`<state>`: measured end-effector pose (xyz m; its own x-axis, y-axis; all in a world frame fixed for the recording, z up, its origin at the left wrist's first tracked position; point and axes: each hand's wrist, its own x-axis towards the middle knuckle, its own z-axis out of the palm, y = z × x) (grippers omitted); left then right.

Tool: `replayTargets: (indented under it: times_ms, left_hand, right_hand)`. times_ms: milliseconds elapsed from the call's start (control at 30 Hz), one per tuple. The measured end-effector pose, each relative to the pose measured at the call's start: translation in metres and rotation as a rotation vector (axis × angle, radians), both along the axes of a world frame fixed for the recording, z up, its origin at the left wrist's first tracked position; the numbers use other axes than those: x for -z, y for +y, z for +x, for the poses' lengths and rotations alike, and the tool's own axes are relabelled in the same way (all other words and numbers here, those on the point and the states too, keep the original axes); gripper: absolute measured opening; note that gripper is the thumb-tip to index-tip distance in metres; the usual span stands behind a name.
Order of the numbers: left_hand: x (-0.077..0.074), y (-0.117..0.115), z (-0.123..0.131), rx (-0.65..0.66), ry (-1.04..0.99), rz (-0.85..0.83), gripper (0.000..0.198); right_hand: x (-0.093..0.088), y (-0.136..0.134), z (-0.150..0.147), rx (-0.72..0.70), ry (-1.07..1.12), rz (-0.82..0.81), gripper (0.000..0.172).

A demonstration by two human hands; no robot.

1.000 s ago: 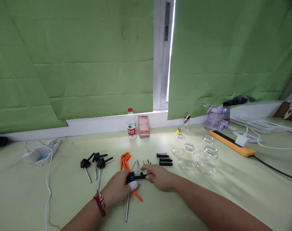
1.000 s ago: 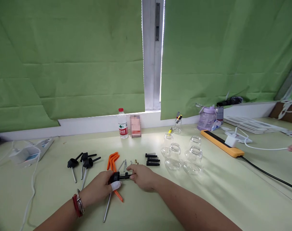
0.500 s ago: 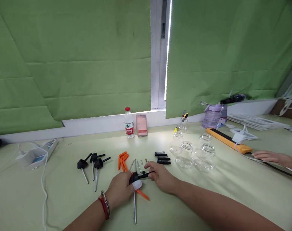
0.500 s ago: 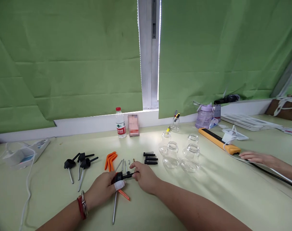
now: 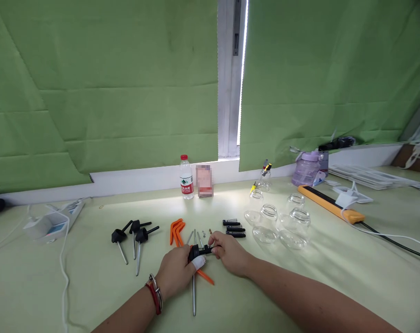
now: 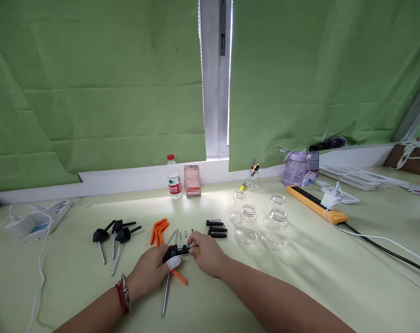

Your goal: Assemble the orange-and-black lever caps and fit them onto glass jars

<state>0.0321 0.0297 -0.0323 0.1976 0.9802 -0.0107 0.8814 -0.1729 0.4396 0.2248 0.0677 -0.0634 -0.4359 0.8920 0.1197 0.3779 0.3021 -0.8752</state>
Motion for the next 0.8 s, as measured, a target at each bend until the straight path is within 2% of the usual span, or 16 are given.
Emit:
replayTargets:
  times_ms: [467,800]
  left_hand:
    - [0.0008,0.0018,-0.0022,-0.008,-0.017,0.005,0.033]
    - [-0.0015,0.0015,-0.0018,-0.022,0.01,0.011,0.032]
  right_hand:
    - [-0.0062,0.0006,-0.0003,0.004,-0.072,0.003,0.012]
    - [-0.0025,0.0022,-0.0006,0.011,-0.093,0.05,0.016]
